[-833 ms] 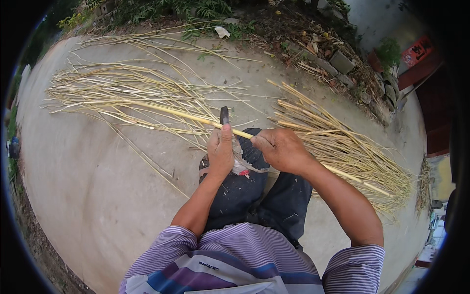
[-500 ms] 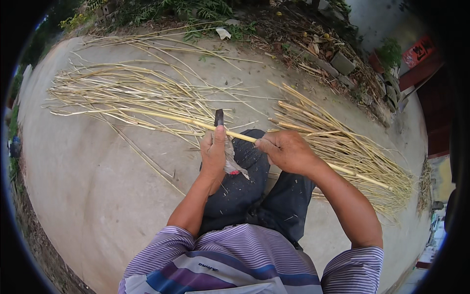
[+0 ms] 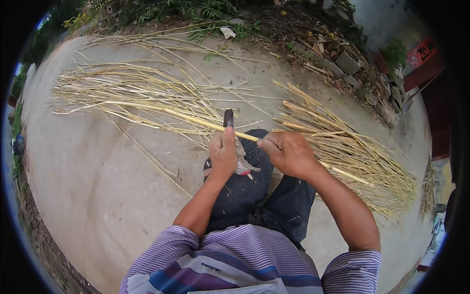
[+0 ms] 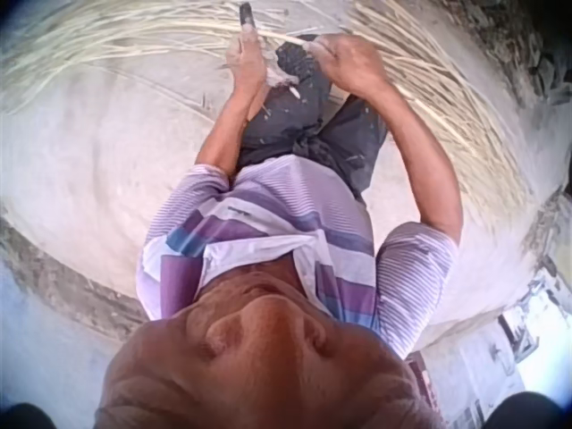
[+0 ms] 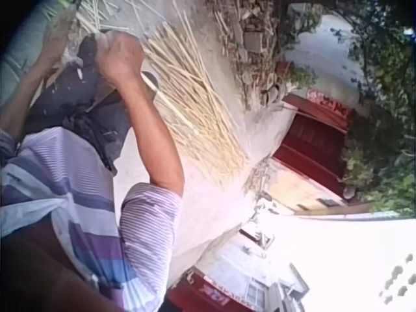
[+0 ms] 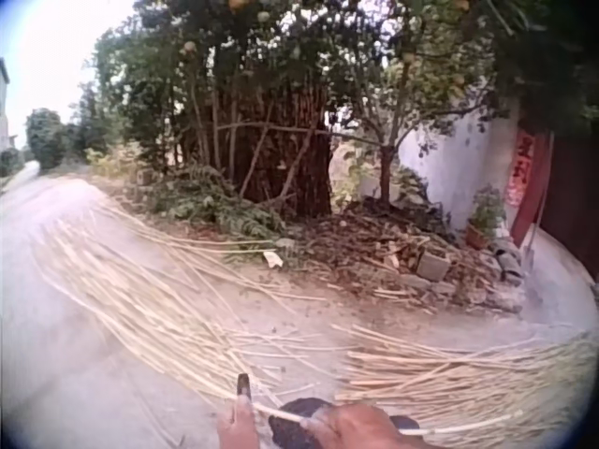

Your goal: The person sits on a concrete surface and uses a knife to peel the outer layer off long bamboo strips. They hold each strip with one hand and scrape it with the knife in the other, then place the finished strips into a growing pile on the ground.

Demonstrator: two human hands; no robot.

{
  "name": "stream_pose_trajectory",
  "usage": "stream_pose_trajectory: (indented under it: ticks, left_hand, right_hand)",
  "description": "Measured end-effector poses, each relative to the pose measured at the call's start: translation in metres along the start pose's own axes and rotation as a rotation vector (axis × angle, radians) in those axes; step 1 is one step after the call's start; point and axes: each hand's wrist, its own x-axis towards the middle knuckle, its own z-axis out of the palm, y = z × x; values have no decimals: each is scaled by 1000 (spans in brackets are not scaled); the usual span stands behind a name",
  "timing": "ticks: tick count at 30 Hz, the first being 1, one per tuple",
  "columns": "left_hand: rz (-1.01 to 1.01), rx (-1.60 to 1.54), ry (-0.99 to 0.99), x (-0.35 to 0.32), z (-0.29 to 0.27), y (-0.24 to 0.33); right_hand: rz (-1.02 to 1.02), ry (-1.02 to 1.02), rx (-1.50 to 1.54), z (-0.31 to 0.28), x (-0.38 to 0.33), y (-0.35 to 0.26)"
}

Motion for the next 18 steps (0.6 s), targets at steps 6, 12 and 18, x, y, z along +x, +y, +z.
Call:
stream_pose_trajectory:
  ticks: [6,12,18]
  left_hand:
    - [84,122,-131,-8,6,-6]
    - [96,93,-155,-14,13,-2]
    - [83,114,-166,-9,4,-10]
  right_hand:
    - [43,-11,161,9,3,-5]
    - [57,-46,129,10,4,-4]
    - [17,-90,140,11,4,-4]
